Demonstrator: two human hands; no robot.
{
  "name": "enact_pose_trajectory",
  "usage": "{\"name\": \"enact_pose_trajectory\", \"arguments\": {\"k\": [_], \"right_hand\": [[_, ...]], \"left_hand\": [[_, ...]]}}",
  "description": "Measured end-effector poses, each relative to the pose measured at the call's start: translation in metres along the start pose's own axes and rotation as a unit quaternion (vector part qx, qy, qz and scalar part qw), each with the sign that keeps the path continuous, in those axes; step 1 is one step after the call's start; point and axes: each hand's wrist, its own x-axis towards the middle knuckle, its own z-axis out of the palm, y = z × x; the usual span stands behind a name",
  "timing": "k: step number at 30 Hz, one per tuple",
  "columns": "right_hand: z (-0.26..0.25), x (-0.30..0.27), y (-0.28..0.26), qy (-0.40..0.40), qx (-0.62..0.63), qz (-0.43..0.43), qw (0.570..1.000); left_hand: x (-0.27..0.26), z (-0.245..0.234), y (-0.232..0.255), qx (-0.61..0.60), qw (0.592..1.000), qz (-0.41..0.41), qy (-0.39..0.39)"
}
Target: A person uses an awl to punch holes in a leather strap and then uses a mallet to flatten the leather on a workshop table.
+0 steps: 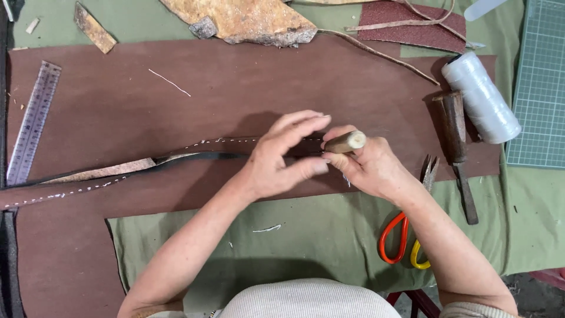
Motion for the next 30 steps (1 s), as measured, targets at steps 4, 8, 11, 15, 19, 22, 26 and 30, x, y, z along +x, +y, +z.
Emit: {"name": "enact_pose_trajectory", "arguments": {"k": [4,8,11,15,19,22,26,30], "right_hand": [[0.009,-0.005,0.012,0.011,-0.054,-0.007,0.998],[0.026,-0.022,0.048,0.042,-0.079,0.017,0.996],[0.002,-0.021,-0.030,0.077,-0.138,0.034,0.987],[-0.053,-0.087,0.071,0.284,-0.285,0.055,0.914],[-0.083,-0.126,0.157,0.235,-0.422,0.143,0.864],[-0.084,-0.135,0.179,0.220,-0.425,0.182,0.859],[-0.075,-0.120,0.119,0.244,-0.342,0.069,0.905],[-0.063,-0.101,0.041,0.260,-0.313,-0.017,0.913]], "left_hand": [[0.005,0.033,-0.005,0.008,0.998,0.056,0.028],[0.000,0.056,-0.014,0.042,0.993,0.053,0.093],[-0.008,0.070,-0.022,0.029,0.993,0.046,0.101],[-0.009,0.044,-0.021,0.016,0.993,0.048,0.109],[-0.006,0.034,-0.010,0.048,0.996,-0.070,0.023],[-0.005,0.037,-0.008,0.052,0.995,-0.076,0.023],[-0.007,0.046,-0.010,0.068,0.997,0.004,0.027],[-0.008,0.049,-0.004,0.055,0.998,0.033,0.024]]}}
